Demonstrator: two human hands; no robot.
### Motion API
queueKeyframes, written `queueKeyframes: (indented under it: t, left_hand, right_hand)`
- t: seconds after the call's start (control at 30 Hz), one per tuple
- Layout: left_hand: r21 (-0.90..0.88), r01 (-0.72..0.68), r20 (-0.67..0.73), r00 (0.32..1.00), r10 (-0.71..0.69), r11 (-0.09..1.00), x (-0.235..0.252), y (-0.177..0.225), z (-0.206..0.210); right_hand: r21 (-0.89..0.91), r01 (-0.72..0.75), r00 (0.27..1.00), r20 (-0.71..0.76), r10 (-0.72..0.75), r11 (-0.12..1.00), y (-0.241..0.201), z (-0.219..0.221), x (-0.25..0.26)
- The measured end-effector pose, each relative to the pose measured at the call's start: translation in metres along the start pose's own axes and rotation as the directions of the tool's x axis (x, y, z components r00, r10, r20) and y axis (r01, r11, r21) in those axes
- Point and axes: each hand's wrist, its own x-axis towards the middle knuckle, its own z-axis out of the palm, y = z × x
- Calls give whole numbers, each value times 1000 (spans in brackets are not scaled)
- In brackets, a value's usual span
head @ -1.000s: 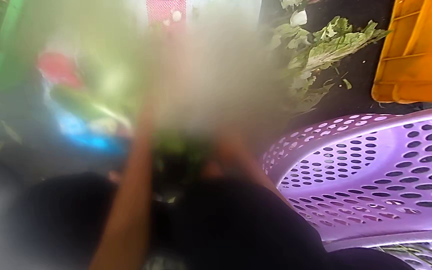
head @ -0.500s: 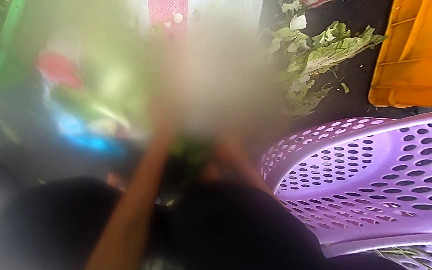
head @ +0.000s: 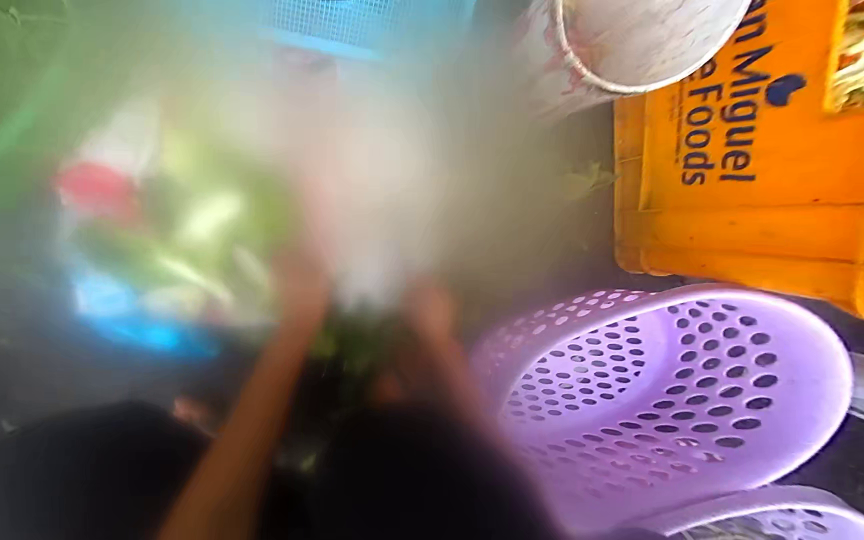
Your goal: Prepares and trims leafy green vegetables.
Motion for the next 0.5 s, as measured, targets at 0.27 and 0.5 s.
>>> queueKeyframes:
  t: [0.27,0.5]
  left_hand:
    - [-412,129,384,922,44,902,40,-22,-38]
    - [-465,80,359,927,105,882,130,-50,5]
  right_hand:
    - [258,-34,969,-227,95,965,2,-15,-8]
    - [206,148,989,-38,-143,967,-43,2,16]
